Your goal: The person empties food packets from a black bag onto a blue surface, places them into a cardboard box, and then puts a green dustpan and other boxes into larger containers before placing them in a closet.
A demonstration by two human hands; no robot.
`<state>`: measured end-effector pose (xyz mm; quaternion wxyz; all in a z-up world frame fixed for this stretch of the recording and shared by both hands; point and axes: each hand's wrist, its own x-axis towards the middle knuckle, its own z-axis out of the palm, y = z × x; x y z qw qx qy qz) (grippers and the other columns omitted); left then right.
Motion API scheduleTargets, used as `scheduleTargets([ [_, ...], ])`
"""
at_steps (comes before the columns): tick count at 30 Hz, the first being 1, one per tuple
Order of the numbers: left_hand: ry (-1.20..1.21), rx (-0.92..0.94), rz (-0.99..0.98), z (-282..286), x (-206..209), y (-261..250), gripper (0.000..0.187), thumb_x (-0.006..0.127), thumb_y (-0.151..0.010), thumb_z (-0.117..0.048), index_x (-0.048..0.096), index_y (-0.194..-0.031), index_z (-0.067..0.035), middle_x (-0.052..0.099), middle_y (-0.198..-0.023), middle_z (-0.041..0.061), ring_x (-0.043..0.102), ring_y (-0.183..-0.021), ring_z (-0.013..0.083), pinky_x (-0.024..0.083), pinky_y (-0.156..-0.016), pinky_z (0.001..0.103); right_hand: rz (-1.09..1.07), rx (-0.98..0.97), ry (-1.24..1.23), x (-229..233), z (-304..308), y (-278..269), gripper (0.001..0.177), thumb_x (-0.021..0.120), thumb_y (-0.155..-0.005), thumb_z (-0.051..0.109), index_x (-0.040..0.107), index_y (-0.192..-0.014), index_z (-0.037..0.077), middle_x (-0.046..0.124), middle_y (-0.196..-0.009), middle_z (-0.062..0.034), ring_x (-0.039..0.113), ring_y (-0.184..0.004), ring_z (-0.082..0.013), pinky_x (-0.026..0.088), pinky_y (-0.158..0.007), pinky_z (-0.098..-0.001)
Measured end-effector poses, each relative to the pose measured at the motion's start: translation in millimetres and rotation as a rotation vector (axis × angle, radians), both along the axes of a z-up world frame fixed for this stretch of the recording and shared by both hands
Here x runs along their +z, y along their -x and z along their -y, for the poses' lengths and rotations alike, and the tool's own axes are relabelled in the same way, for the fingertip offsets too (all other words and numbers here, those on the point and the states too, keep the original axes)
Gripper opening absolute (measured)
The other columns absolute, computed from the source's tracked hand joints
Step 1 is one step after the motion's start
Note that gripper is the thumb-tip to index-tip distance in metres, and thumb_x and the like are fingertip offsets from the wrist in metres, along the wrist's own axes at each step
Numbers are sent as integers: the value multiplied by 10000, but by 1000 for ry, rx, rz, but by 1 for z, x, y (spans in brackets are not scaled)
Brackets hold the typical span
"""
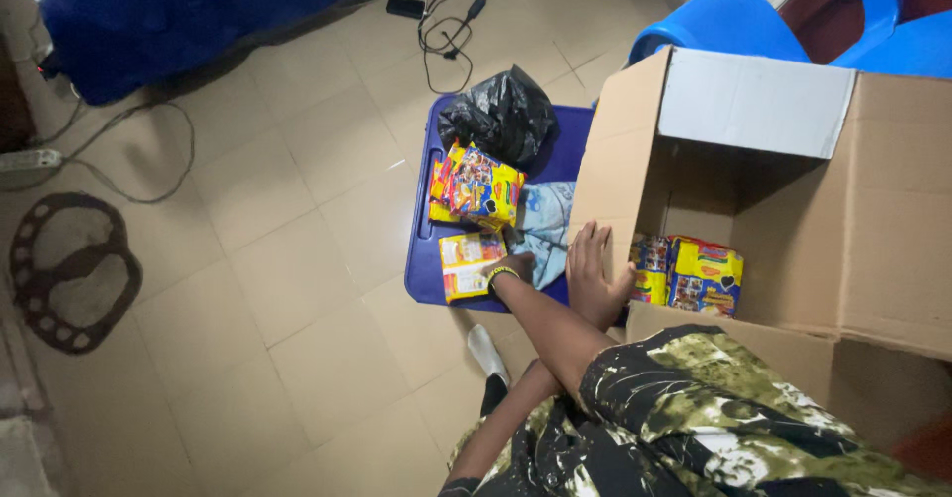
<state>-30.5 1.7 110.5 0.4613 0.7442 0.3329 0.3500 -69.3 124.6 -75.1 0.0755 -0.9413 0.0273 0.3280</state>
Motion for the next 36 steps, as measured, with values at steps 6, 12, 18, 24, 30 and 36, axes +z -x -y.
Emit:
scheduleTargets([
  [6,-65,12,-16,13,-13,-3,712,742,-843,-303,515,-1472,-59,447,-1581,232,399,-1474,422,292,-1214,544,-956,-8,-43,-1,17,-5,626,982,-678,568,600,-888,118,465,-721,-12,491,-612,-212,478,-539,-396],
  [12,-97,-24,-93,8,-39,-13,787,726,-820,-377,482,-1498,-61,423,-1588,230,355,-1508,415,243,-1235,543,-1058,328,-295,43,15,-16,551,725,-746,576,689,-861,38,639,-663,-126,593,-522,-265,478,-492,-410],
  [18,-439,-120,-372,24,-102,-14,850,684,-905,-288,359,-1612,57,370,-1657,297,313,-1541,391,232,-1243,472,-624,826,-944,173,108,-112,611,742,-826,537,740,-1159,25,793,-1034,-130,740,-921,-229,572,-838,-374],
  [24,269,-101,-333,17,-4,-20,588,600,-889,-106,512,-1450,46,525,-1471,275,467,-1388,389,338,-1170,434,-521,401,-1141,274,218,-271,476,749,-824,186,636,-1264,41,738,-1147,-37,711,-978,-117,619,-801,-319],
  [30,187,36,-81,13,57,-23,623,576,-822,66,500,-1440,75,467,-1540,260,390,-1471,366,259,-1225,419,-223,596,-544,204,245,-310,391,742,-895,261,716,-1217,41,801,-1040,-141,739,-902,-209,603,-824,-385],
  [36,192,24,-72,-5,53,-8,702,537,-773,101,498,-1471,38,483,-1556,215,401,-1495,348,272,-1234,401,423,921,-486,136,192,-234,557,638,-857,90,619,-1414,106,648,-1318,-235,597,-1251,-395,507,-1041,-467],
])
